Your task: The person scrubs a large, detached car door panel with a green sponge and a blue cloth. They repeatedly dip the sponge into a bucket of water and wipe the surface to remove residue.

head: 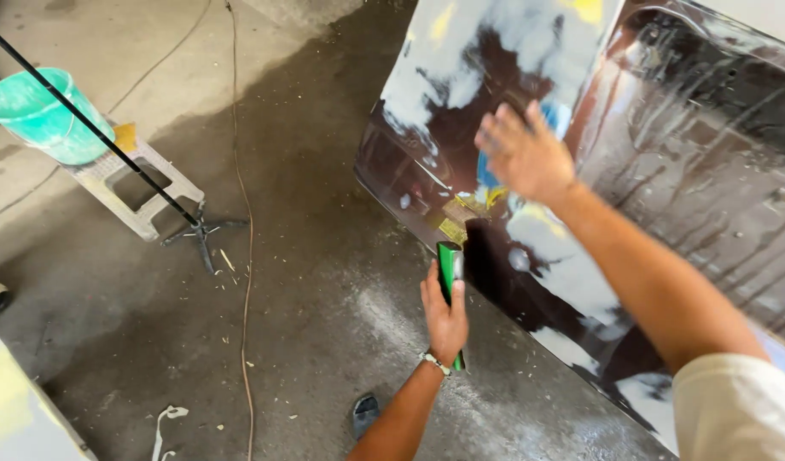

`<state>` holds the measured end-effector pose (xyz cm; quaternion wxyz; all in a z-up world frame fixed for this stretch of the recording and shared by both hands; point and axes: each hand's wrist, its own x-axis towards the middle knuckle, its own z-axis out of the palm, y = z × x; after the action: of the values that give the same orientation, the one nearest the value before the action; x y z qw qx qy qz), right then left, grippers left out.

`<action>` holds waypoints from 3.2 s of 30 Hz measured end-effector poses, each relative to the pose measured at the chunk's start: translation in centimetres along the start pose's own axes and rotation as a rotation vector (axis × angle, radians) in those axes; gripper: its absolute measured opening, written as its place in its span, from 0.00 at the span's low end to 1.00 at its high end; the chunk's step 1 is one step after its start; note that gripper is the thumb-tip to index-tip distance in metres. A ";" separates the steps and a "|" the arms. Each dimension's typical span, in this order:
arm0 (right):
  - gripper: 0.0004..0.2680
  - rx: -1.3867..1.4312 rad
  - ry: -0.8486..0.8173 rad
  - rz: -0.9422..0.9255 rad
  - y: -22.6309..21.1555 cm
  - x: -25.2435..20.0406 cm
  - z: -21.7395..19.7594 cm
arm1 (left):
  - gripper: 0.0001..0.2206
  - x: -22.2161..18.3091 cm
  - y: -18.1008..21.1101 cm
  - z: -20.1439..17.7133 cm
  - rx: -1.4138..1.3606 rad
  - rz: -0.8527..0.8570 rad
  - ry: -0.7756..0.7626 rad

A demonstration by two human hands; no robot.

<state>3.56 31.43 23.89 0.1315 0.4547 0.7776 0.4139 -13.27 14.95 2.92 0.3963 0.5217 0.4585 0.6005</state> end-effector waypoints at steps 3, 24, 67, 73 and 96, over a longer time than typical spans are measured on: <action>0.23 -0.106 -0.038 0.144 5.5 3.9 -0.5 | 0.29 2.5 -0.9 -1.8 0.131 0.054 0.040; 0.18 0.424 0.204 0.569 -5.4 -16.5 -1.2 | 0.34 12.6 5.9 5.0 0.131 0.473 -0.111; 0.14 0.394 0.352 0.855 -4.5 -16.6 -2.1 | 0.30 12.4 6.4 12.1 0.553 0.735 0.004; 0.13 0.404 0.373 0.850 -3.9 -16.3 -2.2 | 0.29 20.2 12.8 14.0 0.576 0.824 0.044; 0.14 0.398 0.366 0.848 -4.2 -16.4 -2.3 | 0.29 11.7 5.5 12.2 0.535 0.701 -0.021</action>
<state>8.77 15.80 19.25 -0.2763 0.6668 0.5985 0.3475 -2.85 26.37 11.76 0.0244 0.7358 0.3892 0.5536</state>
